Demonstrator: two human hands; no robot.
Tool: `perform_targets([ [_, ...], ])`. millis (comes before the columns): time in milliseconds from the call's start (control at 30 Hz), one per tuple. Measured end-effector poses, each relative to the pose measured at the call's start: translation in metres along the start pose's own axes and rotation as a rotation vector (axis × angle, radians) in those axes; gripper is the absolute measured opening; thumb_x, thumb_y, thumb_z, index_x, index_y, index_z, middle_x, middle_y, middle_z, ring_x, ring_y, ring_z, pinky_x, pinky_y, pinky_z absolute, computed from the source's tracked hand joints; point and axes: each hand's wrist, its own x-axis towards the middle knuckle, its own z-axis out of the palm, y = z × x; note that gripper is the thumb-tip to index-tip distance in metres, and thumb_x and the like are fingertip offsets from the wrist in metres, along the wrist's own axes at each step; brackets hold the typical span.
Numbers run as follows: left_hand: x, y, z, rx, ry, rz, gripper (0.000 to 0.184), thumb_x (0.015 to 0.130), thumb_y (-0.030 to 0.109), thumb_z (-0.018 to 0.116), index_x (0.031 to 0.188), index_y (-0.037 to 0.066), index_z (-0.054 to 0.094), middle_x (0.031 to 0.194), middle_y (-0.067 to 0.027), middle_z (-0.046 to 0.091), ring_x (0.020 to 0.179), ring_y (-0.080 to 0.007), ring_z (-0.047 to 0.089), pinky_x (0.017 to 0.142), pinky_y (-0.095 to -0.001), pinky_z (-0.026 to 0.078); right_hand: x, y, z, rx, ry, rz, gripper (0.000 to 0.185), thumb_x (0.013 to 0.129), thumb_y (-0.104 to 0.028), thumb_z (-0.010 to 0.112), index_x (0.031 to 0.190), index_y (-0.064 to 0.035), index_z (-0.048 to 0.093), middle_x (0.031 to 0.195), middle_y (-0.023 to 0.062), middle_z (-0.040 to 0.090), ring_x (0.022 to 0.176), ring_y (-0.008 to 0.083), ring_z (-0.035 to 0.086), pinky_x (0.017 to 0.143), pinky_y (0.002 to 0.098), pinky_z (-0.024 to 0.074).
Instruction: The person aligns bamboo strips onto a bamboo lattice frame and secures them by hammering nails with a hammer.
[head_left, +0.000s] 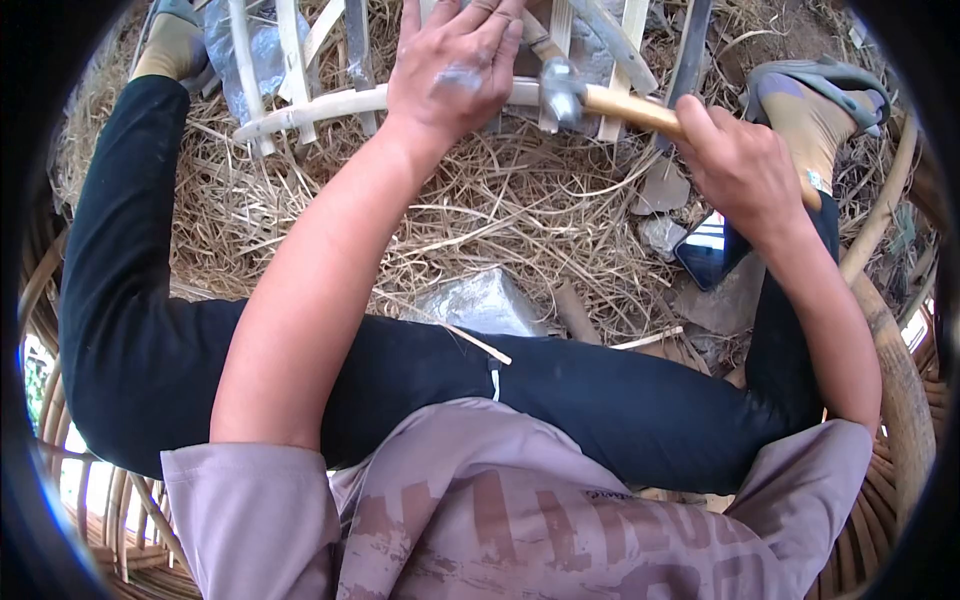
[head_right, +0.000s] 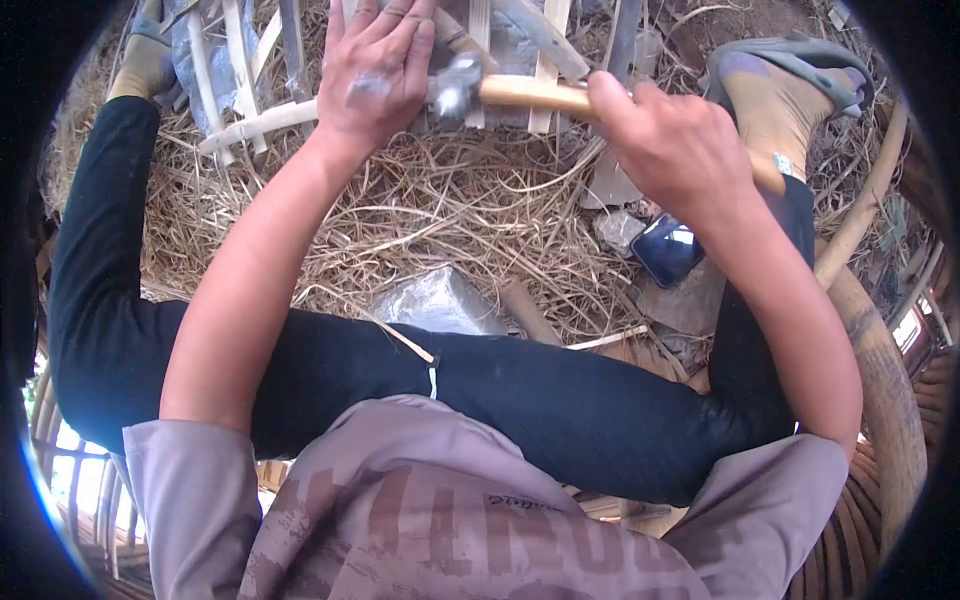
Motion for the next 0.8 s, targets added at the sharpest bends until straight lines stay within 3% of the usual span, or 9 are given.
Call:
perform_targets([
  [33,-0.001,0.001,0.0,0.009,-0.007,0.0,0.044,0.108,0.023,0.037,0.143,0.008,0.061,0.156,-0.0104,0.052,0.152,-0.0393,0.035,0.125,-0.0629,0.021,-0.001,-0.001,0.001,0.003,-0.012,0.046,0.022,0.085,-0.015,0.075,0.098,-0.0075,0.058,0.069,0.0059,0.055,0.058,0.0253,0.064,0.05,0.0393,0.0506],
  [133,0.0,-0.003,-0.001,-0.024,-0.007,-0.005,0.045,0.108,0.023,0.036,0.144,0.008,0.06,0.155,-0.0108,0.053,0.152,-0.0399,0.035,0.125,-0.0625,0.021,0.001,-0.003,-0.013,0.085,0.082,-0.075,0.024,0.086,-0.015,0.075,0.102,-0.0084,0.058,0.071,0.0072,0.059,0.06,0.0279,0.066,0.052,0.0406,0.0514],
  [267,-0.001,0.001,-0.001,-0.024,-0.011,-0.005,0.045,0.108,0.023,0.037,0.144,0.008,0.06,0.155,-0.0112,0.053,0.152,-0.0402,0.035,0.125,-0.0629,0.021,0.004,-0.001,-0.015,-0.004,0.003,0.062,0.022,0.085,-0.014,0.075,0.099,-0.0086,0.059,0.069,0.0061,0.058,0.059,0.0259,0.065,0.052,0.0401,0.0507],
  [367,-0.006,0.0,0.002,-0.031,-0.02,-0.001,0.046,0.108,0.025,0.038,0.143,0.006,0.061,0.155,-0.0117,0.053,0.152,-0.0404,0.035,0.124,-0.0631,0.022,0.002,-0.001,-0.018,0.121,0.094,-0.142,0.019,0.087,-0.012,0.073,0.1,-0.0094,0.059,0.069,0.0056,0.057,0.058,0.0239,0.065,0.051,0.0393,0.0503],
  [433,-0.001,-0.001,-0.001,-0.014,-0.012,-0.008,0.046,0.108,0.025,0.038,0.143,0.006,0.061,0.155,-0.0115,0.053,0.152,-0.04,0.035,0.124,-0.0631,0.022,0.001,-0.004,-0.003,-0.167,-0.092,0.088,0.021,0.086,-0.011,0.073,0.099,-0.0095,0.058,0.068,0.0055,0.054,0.057,0.0244,0.064,0.05,0.039,0.0495],
  [500,-0.004,-0.001,0.0,0.007,-0.007,-0.009,0.045,0.108,0.023,0.038,0.143,0.007,0.06,0.155,-0.0112,0.052,0.152,-0.0402,0.035,0.124,-0.0632,0.023,0.006,-0.009,-0.016,-0.002,0.034,0.003,0.023,0.085,-0.013,0.075,0.1,-0.0094,0.058,0.069,0.0059,0.055,0.058,0.0249,0.065,0.051,0.0395,0.0495],
  [600,-0.006,0.0,0.003,0.002,-0.013,0.007,0.045,0.107,0.023,0.039,0.144,0.008,0.06,0.156,-0.0111,0.052,0.152,-0.0403,0.035,0.124,-0.0637,0.023,0.001,-0.002,-0.014,0.104,0.026,-0.1,0.025,0.085,-0.015,0.076,0.101,-0.009,0.057,0.072,0.0061,0.057,0.06,0.025,0.066,0.051,0.04,0.0499],
  [700,-0.002,-0.003,0.003,0.022,0.004,0.015,0.044,0.107,0.023,0.04,0.143,0.007,0.061,0.156,-0.0112,0.052,0.151,-0.0402,0.036,0.123,-0.0644,0.024,0.001,-0.003,-0.008,0.027,0.026,0.03,0.027,0.085,-0.017,0.078,0.1,-0.0077,0.057,0.073,0.0066,0.058,0.061,0.0264,0.066,0.052,0.0403,0.0504],
  [800,-0.003,-0.003,0.0,-0.044,-0.013,-0.005,0.044,0.107,0.022,0.04,0.143,0.007,0.06,0.155,-0.0114,0.053,0.151,-0.0407,0.036,0.123,-0.0636,0.024,-0.001,-0.002,-0.003,0.054,0.027,0.008,0.028,0.084,-0.016,0.078,0.1,-0.0067,0.057,0.071,0.0073,0.058,0.061,0.0272,0.066,0.052,0.0401,0.051],
])
